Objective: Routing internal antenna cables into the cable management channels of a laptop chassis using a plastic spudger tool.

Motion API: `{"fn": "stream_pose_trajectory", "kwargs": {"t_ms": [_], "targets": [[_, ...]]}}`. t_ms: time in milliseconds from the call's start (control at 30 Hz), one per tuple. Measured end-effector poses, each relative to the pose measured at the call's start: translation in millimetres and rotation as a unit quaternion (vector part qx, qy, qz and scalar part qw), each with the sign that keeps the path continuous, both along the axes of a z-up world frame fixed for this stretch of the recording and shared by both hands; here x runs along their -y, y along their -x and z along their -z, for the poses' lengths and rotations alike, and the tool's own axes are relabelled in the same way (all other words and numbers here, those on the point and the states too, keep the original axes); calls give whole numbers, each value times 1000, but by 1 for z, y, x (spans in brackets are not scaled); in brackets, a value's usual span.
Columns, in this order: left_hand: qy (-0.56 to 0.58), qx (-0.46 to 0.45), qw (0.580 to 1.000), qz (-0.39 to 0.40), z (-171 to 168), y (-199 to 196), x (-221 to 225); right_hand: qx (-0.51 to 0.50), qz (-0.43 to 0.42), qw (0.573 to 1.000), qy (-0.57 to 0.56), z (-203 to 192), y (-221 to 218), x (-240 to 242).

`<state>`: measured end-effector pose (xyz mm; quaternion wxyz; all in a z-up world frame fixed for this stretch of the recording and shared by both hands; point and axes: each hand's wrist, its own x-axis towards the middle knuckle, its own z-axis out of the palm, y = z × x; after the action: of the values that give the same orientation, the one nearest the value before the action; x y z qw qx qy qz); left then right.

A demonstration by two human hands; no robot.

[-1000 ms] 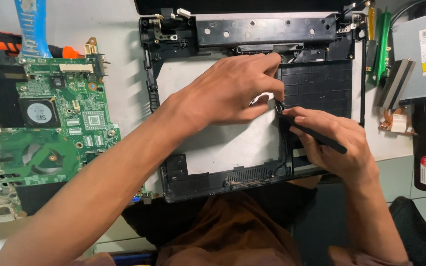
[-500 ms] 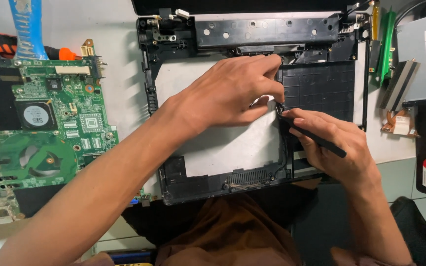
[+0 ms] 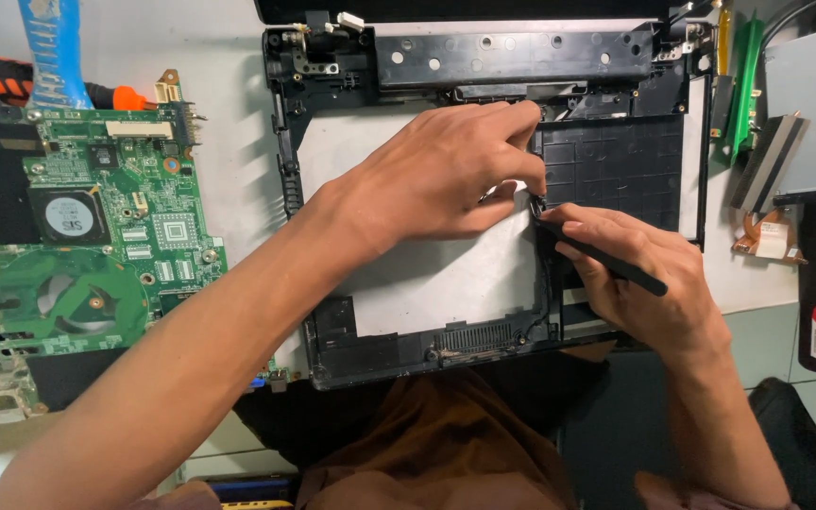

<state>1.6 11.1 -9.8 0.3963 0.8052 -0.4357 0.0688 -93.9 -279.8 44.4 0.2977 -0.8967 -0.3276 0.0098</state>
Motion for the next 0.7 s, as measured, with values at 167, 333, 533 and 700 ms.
{"fn": "stream_pose_trajectory", "kwargs": {"t_ms": [167,333,533,700], "targets": [[31,-12,999,5,0,1,-2,-8,9,999,-38,4,6,3],[26,5,1000,1,1,0,-2,-5,-1,999,-44,6,7,7],[30,7,1000,2,3,0,-1,-2,-9,999,-46,9,6,7],[25,4,1000,-2,4,1,0,-3,-3,999,-38,7,7,6]]}}
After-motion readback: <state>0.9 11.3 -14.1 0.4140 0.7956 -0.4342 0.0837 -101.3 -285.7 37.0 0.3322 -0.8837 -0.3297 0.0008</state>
